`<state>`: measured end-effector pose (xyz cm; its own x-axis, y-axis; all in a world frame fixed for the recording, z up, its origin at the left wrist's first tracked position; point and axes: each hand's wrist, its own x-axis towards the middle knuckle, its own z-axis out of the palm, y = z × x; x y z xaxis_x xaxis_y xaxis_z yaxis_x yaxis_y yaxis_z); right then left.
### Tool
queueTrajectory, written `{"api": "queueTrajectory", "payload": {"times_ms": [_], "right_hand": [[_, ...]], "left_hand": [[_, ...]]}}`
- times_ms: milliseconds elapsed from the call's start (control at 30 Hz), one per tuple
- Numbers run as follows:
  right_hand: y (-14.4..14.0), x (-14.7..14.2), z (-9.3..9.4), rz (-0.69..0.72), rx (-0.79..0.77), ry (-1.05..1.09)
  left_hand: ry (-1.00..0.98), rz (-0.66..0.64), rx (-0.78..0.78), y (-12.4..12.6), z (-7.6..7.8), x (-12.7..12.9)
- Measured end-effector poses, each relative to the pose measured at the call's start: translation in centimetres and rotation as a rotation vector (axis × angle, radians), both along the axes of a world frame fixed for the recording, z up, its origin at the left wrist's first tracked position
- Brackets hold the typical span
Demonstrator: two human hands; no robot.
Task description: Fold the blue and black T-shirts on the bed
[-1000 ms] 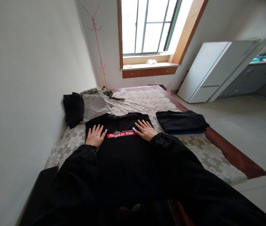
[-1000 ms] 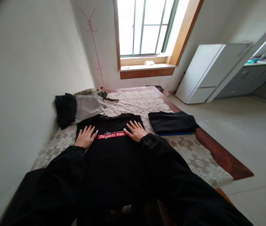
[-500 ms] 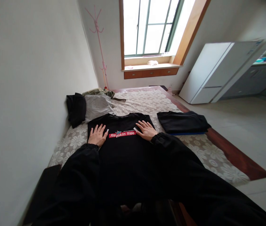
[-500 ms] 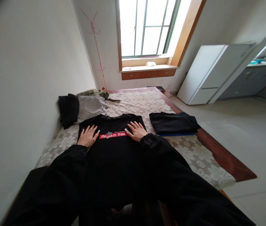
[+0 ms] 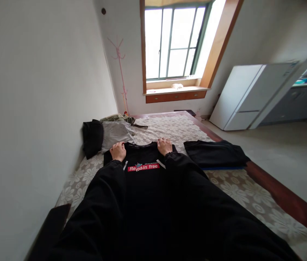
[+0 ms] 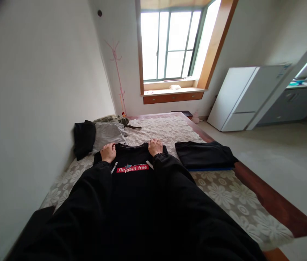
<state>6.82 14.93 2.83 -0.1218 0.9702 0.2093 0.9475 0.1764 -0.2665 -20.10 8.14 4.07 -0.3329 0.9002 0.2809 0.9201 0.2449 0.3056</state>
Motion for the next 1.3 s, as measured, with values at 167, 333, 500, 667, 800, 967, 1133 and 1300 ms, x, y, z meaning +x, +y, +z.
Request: {"api": "queueTrajectory", "payload": {"times_ms": [167,333,500,667,800,967,1133,1300], "right_hand": [[2.0,-0.6,-1.7,0.040,0.050,0.027],[2.8,-0.1,-2.5,0.106,0.067,0.082],[2.5,0.6,-1.8,0.011,0.259,0.199],[2.4,0.6,-1.7,-0.017,0.083,0.203],[2.7,0.7,-2.4,-0.035,-0.013,0.193],[2.8,0.8,-2.6,0.025,-0.012,0.179],[2.5,0.4,-2.4,0.145,0.008,0.132],[1.2,-0.3,-2.5,0.166,0.006,-0.003]], "left_hand": [[-0.020,-0.005,0.041,2.0,-1.8,-1.3],[-0.055,-0.057,0.071,3.0,-2.3,-2.3],[-0.055,-0.016,0.171,2.5,-1.8,-2.7],[-0.127,0.005,0.201,2.3,-1.5,-2.9],[-0.164,0.018,0.152,2.6,-1.9,-2.8],[-0.151,-0.012,0.122,2.7,-2.4,-2.7],[-0.083,-0.076,0.095,2.4,-2.5,-2.1],[-0.006,-0.140,0.031,1.5,-3.1,-0.8]]}}
